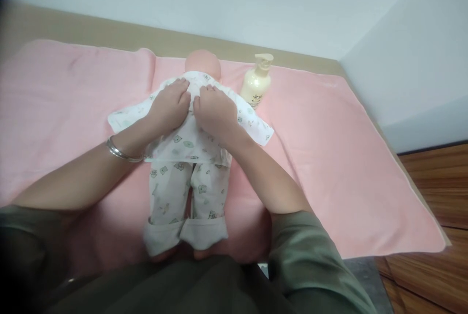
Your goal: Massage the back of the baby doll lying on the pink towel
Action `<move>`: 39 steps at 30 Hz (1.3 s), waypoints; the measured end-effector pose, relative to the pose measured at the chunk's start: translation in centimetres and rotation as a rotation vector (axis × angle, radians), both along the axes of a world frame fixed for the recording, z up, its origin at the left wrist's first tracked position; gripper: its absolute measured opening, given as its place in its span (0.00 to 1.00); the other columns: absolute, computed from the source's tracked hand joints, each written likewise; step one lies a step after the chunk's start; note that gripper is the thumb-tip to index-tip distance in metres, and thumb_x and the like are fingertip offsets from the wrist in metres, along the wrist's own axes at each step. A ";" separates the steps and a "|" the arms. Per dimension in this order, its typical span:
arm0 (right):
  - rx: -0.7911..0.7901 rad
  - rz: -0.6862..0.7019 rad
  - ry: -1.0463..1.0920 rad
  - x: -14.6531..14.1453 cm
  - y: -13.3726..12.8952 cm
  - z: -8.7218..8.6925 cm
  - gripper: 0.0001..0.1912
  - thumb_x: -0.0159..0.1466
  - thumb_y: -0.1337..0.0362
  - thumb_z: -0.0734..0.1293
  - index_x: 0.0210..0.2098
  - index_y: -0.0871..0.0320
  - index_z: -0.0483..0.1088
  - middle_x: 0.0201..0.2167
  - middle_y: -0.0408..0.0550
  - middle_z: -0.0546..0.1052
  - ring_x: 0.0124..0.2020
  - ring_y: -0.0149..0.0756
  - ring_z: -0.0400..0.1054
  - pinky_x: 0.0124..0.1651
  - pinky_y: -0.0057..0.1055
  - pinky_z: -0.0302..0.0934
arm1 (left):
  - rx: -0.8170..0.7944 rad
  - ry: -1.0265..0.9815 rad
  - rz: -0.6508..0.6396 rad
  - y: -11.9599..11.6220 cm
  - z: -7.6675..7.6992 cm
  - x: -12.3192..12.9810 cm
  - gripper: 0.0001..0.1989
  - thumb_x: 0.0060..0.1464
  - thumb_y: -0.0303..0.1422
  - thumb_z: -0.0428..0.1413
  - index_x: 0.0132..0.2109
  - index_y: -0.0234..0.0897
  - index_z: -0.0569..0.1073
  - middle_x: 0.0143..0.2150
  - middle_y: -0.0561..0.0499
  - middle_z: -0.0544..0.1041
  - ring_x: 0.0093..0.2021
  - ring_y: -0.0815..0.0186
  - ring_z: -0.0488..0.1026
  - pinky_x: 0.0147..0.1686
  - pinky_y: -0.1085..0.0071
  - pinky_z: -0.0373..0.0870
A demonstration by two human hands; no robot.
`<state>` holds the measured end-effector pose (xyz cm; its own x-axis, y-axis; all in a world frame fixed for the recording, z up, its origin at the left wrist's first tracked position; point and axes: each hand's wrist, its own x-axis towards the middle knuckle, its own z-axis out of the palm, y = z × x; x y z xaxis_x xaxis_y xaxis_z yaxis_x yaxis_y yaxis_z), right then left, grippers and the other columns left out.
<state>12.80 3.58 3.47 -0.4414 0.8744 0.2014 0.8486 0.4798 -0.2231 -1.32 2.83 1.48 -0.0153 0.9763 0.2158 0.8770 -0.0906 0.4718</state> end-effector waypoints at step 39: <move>-0.047 -0.009 0.115 0.0 2.4 -1.7 0.33 0.71 0.63 0.56 0.72 0.70 0.57 0.75 0.61 0.57 0.77 0.50 0.48 0.80 0.54 0.40 | 0.145 -0.188 0.043 1.0 -2.1 -1.0 0.27 0.63 0.39 0.44 0.64 0.37 0.72 0.67 0.43 0.73 0.69 0.54 0.68 0.74 0.56 0.61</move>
